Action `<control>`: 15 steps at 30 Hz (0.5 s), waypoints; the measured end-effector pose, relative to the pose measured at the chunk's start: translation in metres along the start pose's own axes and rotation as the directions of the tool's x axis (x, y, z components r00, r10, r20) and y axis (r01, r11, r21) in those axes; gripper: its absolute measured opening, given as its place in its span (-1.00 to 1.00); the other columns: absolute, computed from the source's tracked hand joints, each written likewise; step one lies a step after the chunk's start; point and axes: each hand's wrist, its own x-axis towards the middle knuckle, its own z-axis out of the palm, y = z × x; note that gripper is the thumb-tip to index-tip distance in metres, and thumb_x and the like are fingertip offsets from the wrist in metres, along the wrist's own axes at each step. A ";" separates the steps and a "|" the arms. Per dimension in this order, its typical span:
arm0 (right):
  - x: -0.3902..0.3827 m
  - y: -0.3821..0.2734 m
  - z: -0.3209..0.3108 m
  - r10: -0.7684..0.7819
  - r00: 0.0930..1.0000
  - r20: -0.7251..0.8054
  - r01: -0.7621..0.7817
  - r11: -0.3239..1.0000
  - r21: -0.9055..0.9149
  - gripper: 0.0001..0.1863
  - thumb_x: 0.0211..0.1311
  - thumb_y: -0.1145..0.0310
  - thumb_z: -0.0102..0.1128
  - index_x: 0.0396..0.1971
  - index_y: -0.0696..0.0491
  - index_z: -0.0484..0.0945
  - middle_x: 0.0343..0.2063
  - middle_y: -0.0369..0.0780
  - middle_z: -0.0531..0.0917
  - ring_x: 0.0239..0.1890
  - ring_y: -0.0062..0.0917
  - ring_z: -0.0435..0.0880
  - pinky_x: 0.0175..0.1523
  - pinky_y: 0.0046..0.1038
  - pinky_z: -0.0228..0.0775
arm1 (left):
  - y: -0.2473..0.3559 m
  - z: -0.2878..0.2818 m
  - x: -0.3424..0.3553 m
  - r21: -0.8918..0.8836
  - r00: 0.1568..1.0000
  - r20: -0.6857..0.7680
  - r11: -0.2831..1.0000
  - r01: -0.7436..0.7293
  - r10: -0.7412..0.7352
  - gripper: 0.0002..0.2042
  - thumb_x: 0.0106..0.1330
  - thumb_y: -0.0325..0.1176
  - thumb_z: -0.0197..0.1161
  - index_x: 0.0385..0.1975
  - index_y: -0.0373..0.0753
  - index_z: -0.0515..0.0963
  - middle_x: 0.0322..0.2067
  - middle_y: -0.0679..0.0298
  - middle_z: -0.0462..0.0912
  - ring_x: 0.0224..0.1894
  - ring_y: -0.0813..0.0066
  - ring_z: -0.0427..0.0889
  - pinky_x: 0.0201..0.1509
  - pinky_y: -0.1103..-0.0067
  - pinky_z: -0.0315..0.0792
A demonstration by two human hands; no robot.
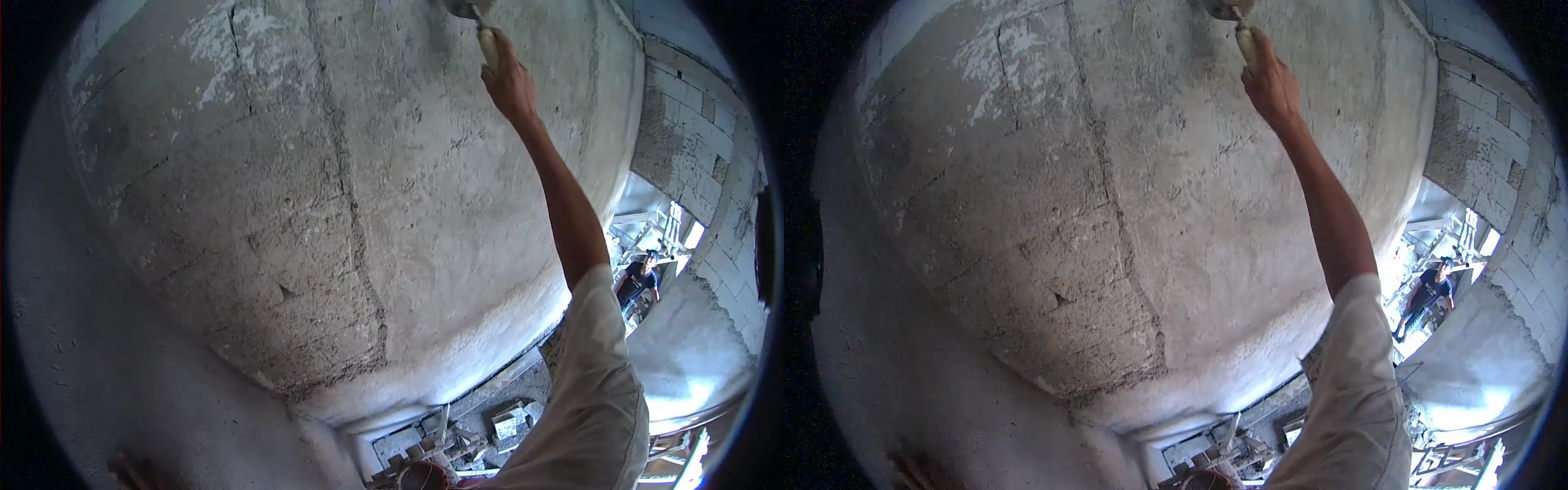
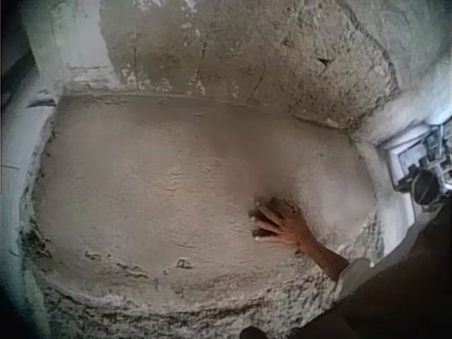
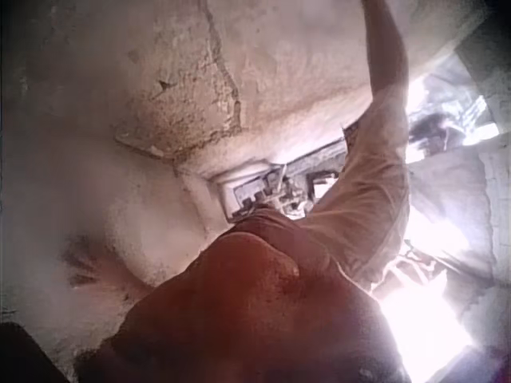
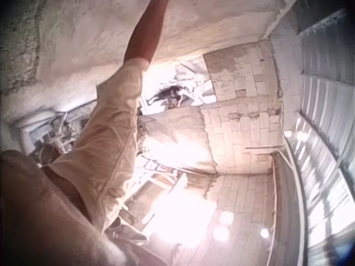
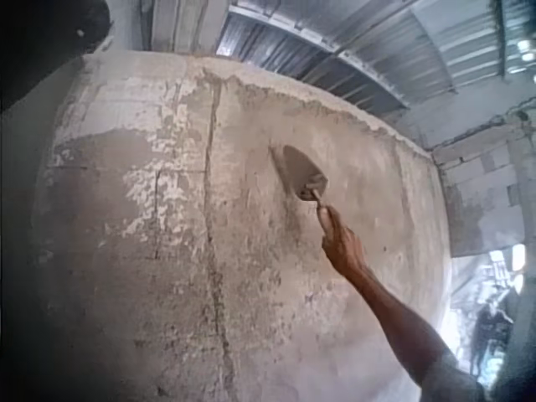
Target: The person receives a bucket of mortar, retrieves a trowel, and applies mortar from the bucket onto the wall using the trowel.
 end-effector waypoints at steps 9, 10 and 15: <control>-0.147 0.022 -0.019 -0.187 0.707 0.682 0.342 0.935 -0.097 -0.28 0.20 0.39 0.15 0.36 -0.30 0.14 -0.29 -0.14 0.57 -0.32 -0.24 0.67 -0.25 -0.21 0.54 | -0.017 0.010 0.001 0.152 0.989 0.131 0.987 0.049 -0.069 -0.45 0.40 0.09 -0.01 0.38 0.17 0.19 0.43 0.35 0.08 0.43 0.14 0.10 0.34 -0.22 -0.07; -0.131 0.048 -0.018 -0.151 0.787 0.598 0.319 0.930 -0.185 -0.30 0.19 0.40 0.16 0.35 -0.26 0.17 -0.26 -0.13 0.58 -0.32 -0.25 0.67 -0.24 -0.22 0.54 | -0.012 0.011 0.004 0.133 0.997 0.067 0.990 0.037 -0.047 -0.45 0.40 0.09 0.00 0.37 0.18 0.21 0.43 0.36 0.08 0.44 0.14 0.09 0.35 -0.21 -0.07; -0.051 0.041 -0.016 0.039 0.988 0.150 -0.024 0.994 -0.103 -0.32 0.21 0.40 0.13 0.34 -0.24 0.18 -0.07 -0.09 0.60 -0.27 -0.26 0.67 -0.29 -0.20 0.52 | -0.008 0.003 -0.005 0.033 0.999 -0.048 0.999 0.025 -0.023 -0.44 0.39 0.10 0.01 0.37 0.19 0.19 0.42 0.38 0.09 0.44 0.15 0.07 0.36 -0.19 -0.08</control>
